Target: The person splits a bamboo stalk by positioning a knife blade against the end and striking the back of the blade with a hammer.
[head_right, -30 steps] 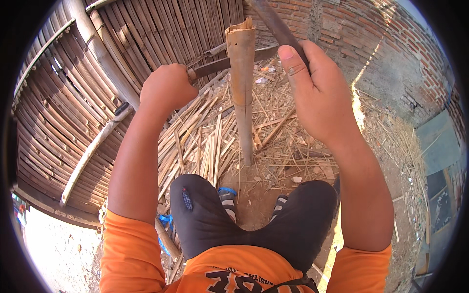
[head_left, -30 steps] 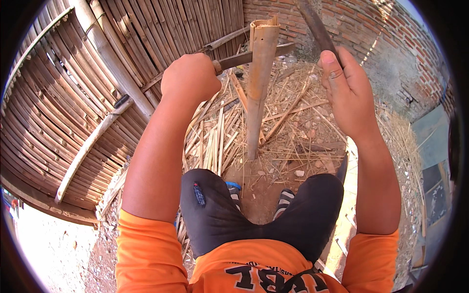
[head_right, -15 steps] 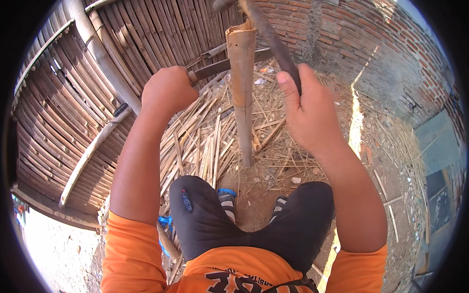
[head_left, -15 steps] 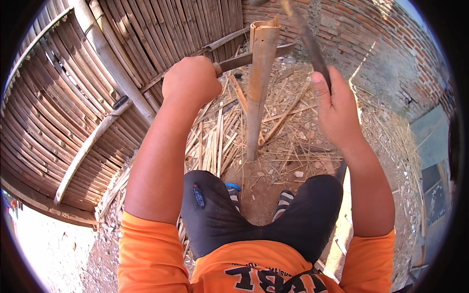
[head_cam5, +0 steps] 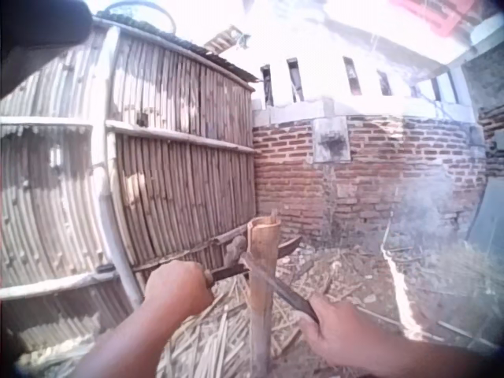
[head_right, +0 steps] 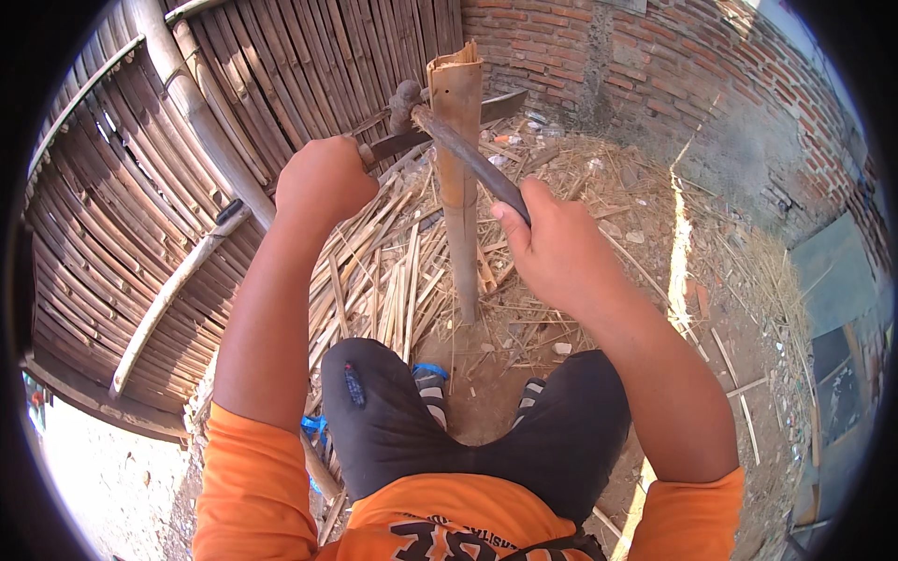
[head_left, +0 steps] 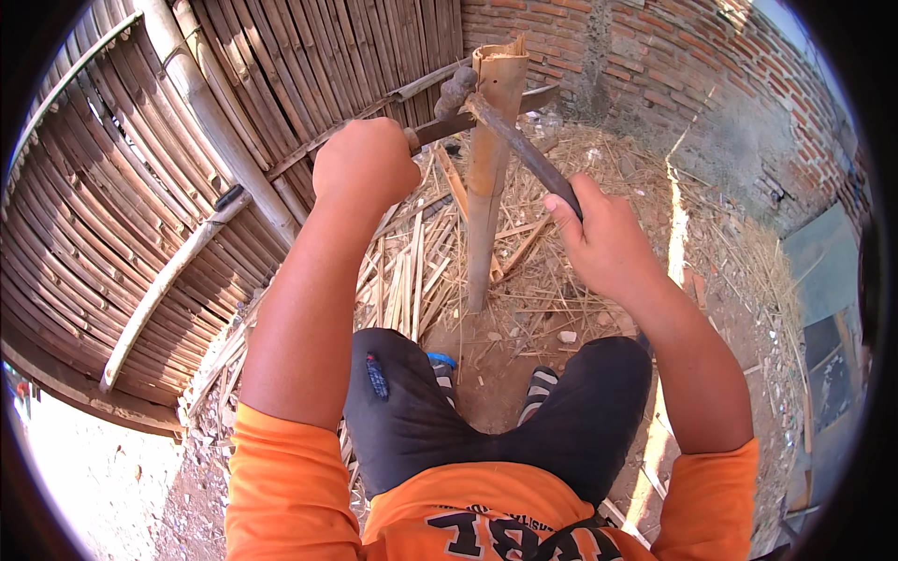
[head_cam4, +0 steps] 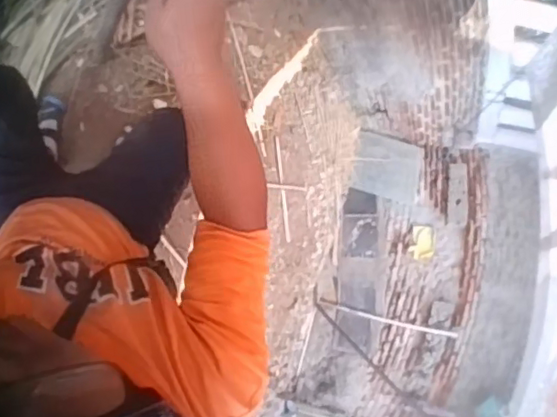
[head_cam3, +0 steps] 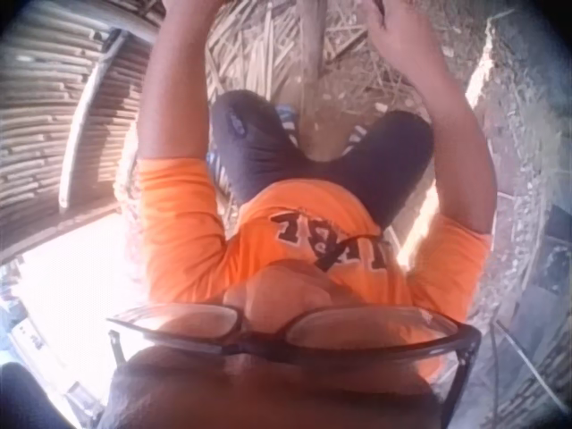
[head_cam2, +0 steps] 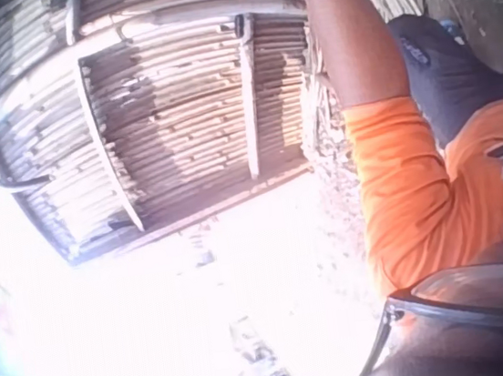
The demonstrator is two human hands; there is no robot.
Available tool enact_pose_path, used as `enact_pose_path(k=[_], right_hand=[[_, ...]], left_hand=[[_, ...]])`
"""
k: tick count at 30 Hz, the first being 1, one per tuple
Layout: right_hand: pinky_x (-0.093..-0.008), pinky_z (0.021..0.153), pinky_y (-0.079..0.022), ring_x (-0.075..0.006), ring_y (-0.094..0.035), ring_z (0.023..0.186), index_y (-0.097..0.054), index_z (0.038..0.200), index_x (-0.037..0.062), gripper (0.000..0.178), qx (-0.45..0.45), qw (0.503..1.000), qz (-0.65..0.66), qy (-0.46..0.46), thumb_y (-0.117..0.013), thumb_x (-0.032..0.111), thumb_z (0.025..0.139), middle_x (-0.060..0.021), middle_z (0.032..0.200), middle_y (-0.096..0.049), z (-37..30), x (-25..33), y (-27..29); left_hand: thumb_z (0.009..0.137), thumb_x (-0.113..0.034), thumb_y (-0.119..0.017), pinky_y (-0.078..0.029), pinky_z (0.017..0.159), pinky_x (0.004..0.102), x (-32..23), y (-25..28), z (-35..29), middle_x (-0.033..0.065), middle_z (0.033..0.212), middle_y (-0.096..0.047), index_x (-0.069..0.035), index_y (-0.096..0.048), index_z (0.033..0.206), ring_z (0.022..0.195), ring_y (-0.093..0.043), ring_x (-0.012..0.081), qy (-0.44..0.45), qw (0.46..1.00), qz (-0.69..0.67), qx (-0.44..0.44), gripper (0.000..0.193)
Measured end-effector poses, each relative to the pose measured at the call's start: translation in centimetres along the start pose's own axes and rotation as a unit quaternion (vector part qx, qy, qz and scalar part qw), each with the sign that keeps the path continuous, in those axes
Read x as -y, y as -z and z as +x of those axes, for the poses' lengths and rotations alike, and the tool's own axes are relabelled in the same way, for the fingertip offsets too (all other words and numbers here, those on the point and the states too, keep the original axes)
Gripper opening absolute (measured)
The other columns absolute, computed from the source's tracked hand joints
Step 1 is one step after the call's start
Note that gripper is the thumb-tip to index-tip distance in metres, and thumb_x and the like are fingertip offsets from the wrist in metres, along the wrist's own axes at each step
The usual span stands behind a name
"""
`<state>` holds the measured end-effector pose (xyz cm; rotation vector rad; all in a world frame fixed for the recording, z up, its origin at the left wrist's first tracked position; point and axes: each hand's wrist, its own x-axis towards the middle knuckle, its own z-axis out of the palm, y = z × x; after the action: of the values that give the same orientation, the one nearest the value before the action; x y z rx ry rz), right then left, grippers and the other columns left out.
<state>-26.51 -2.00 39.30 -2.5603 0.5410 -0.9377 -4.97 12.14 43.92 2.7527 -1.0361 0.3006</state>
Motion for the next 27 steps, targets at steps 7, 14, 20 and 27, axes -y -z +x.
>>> enact_pose_path(k=[7, 14, 20, 27], right_hand=[[-0.0427, 0.057, -0.042, -0.0295, -0.05, 0.055, -0.056, 0.092, 0.0001, 0.043, -0.16, 0.981, 0.105, 0.035, -0.057, 0.041, 0.106, -0.0142, 0.062, -0.054, 2.1, 1.9, 2.8], [-0.0459, 0.059, -0.045, -0.0379, -0.059, 0.062, -0.056, 0.089, -0.0013, 0.044, 0.052, 0.998, -0.027, -0.027, -0.057, 0.04, 0.105, -0.0191, 0.065, -0.059, 0.6, 1.3, 0.9], [-0.0469, 0.06, -0.046, -0.0365, -0.059, 0.059, -0.058, 0.089, -0.0014, 0.044, -0.155, 0.983, 0.091, 0.031, -0.058, 0.04, 0.104, -0.0186, 0.066, -0.06, 2.4, 3.4, 3.0], [-0.0447, 0.057, -0.045, -0.0332, -0.059, 0.057, -0.056, 0.092, -0.0005, 0.044, 0.029, 0.999, -0.034, 0.017, -0.055, 0.041, 0.106, -0.0167, 0.064, -0.058, -0.6, 1.2, 0.2]], left_hand=[[0.083, -0.015, -0.067, -0.06, 0.086, 0.0423, 0.1, -0.6, 0.5, 0.0137, 0.105, -0.076, -0.02, -0.08, 0.11, 0.099, -0.074, 0.0308, 0.0, 1.0, 0.005, -0.006, 0.03], [0.084, -0.016, -0.067, -0.06, 0.086, 0.043, 0.6, -0.3, 0.0, 0.0165, 0.105, -0.076, -0.01, -0.079, 0.107, 0.099, -0.074, 0.0327, 0.006, 1.0, -0.016, -0.005, 0.027], [0.084, -0.018, -0.068, -0.06, 0.086, 0.043, 0.6, -1.2, 0.7, 0.0162, 0.104, -0.076, -0.009, -0.078, 0.105, 0.099, -0.074, 0.0324, 0.004, 1.0, -0.001, -0.004, 0.025], [0.085, -0.019, -0.068, -0.06, 0.085, 0.0425, 0.9, -1.4, 0.7, 0.0146, 0.102, -0.077, -0.013, -0.079, 0.107, 0.097, -0.074, 0.0321, 0.002, 1.0, -0.013, -0.014, 0.025]])
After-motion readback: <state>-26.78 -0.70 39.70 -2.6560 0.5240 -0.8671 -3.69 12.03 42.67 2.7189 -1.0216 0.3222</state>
